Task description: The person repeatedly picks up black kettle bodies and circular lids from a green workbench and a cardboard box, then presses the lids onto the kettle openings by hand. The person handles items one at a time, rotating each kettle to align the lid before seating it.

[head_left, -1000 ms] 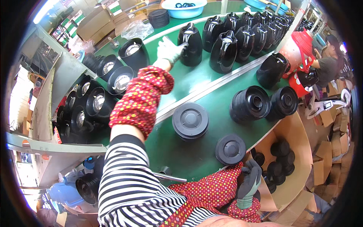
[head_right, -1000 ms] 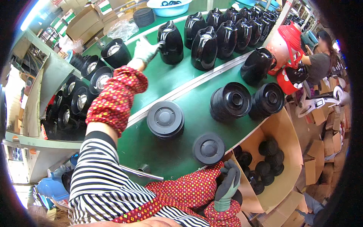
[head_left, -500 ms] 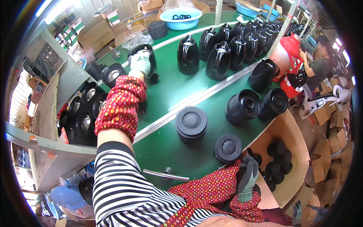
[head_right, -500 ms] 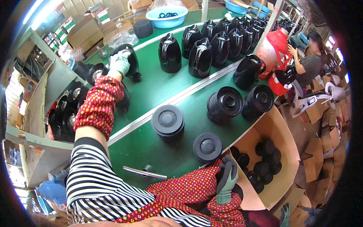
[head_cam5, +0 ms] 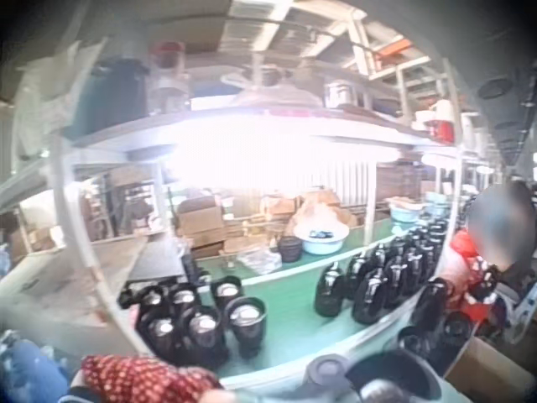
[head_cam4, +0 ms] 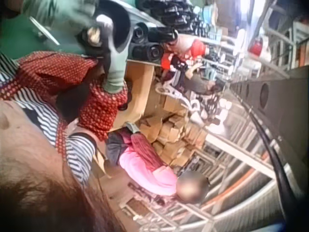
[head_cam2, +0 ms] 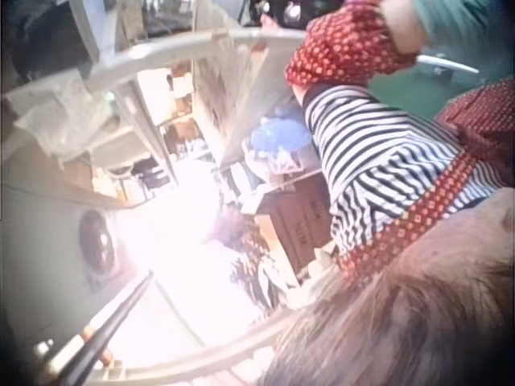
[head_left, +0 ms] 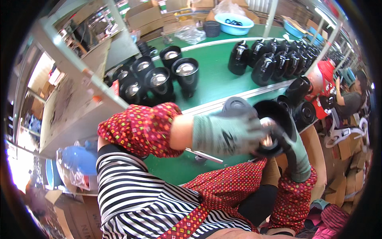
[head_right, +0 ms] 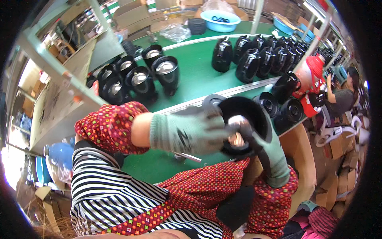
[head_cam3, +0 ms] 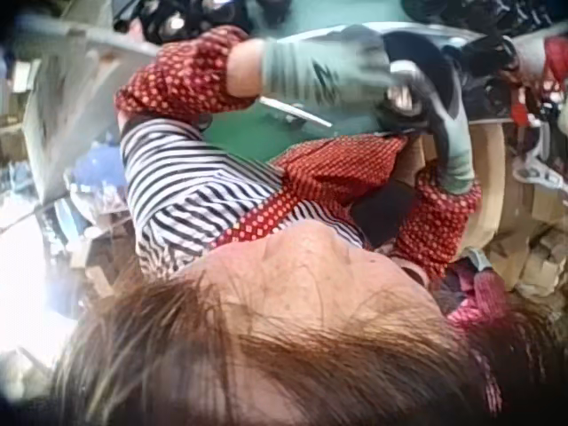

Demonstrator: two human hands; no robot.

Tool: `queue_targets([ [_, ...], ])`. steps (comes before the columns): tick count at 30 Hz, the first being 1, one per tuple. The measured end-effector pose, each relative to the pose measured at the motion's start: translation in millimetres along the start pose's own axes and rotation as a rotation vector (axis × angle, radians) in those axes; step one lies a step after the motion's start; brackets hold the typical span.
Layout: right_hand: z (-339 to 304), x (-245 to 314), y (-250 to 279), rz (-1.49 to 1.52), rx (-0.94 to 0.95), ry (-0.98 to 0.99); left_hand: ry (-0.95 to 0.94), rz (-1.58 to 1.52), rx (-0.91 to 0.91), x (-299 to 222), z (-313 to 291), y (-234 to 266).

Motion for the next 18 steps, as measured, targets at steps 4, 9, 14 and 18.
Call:
queue_targets([
  [4,-53.4,-31.7,-11.5,0.029,0.109,-0.295,0.136,-0.195,-0.383,-62.8,3.4,-30.5],
  [9,-160.7,-156.4,29.9,-0.065,-0.279,-0.235,0.628,-0.731,-0.778,-85.2,-46.3,-41.2],
  [14,-188.0,-199.0,8.3,0.283,-0.054,-0.357,0.649,-1.744,-1.08,-152.4,-40.6,-152.9],
  [18,-178.0,-160.2,-40.7,0.658,0.08,-0.371,0.804,-1.759,-1.013,-167.8,-23.5,-140.9],
])
Point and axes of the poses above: each hand's wrist, its own z-axis towards the middle knuckle, its own y-axis out of the back of the hand, x = y × z, the point moved 2 cm from there along z, towards the middle knuckle, and after that the axes turned 14 degrees about -y, right-handed, at the moved point
